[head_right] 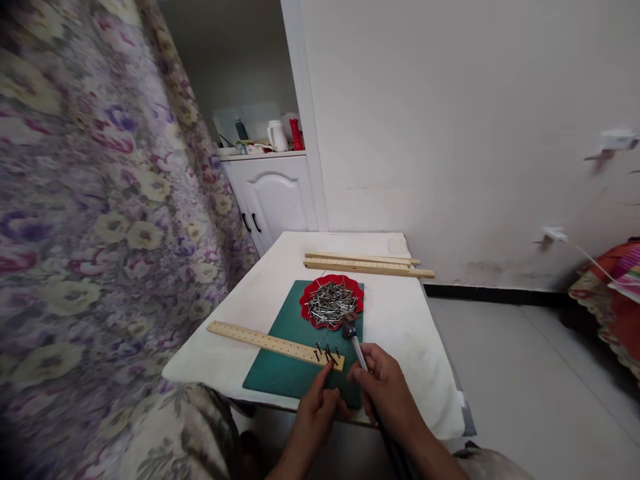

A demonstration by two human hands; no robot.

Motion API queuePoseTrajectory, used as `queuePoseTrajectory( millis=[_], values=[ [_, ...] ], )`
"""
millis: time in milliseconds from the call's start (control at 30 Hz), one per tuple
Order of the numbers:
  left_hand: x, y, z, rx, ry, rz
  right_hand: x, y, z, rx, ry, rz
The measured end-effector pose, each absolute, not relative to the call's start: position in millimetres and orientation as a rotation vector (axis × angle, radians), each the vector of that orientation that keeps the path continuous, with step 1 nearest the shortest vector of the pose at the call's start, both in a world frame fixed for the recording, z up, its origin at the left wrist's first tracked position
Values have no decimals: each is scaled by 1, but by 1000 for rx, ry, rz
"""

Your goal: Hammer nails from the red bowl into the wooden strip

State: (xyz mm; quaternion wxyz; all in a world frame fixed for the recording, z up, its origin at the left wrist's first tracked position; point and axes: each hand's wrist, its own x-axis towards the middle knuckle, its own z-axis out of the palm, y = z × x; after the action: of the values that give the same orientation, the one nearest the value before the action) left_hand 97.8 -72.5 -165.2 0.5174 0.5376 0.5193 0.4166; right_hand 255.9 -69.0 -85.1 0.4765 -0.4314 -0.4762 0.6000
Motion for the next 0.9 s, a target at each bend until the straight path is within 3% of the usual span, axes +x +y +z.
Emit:
queuePoseTrajectory(
  millis=[500,900],
  values=[
    [110,-78,-167,1067,1220,1022,227,-59,-115,-1312,-1070,1107],
    [110,-74,-172,1093,1246,1054,223,-61,-127,-1334,-1058,1134]
  ],
)
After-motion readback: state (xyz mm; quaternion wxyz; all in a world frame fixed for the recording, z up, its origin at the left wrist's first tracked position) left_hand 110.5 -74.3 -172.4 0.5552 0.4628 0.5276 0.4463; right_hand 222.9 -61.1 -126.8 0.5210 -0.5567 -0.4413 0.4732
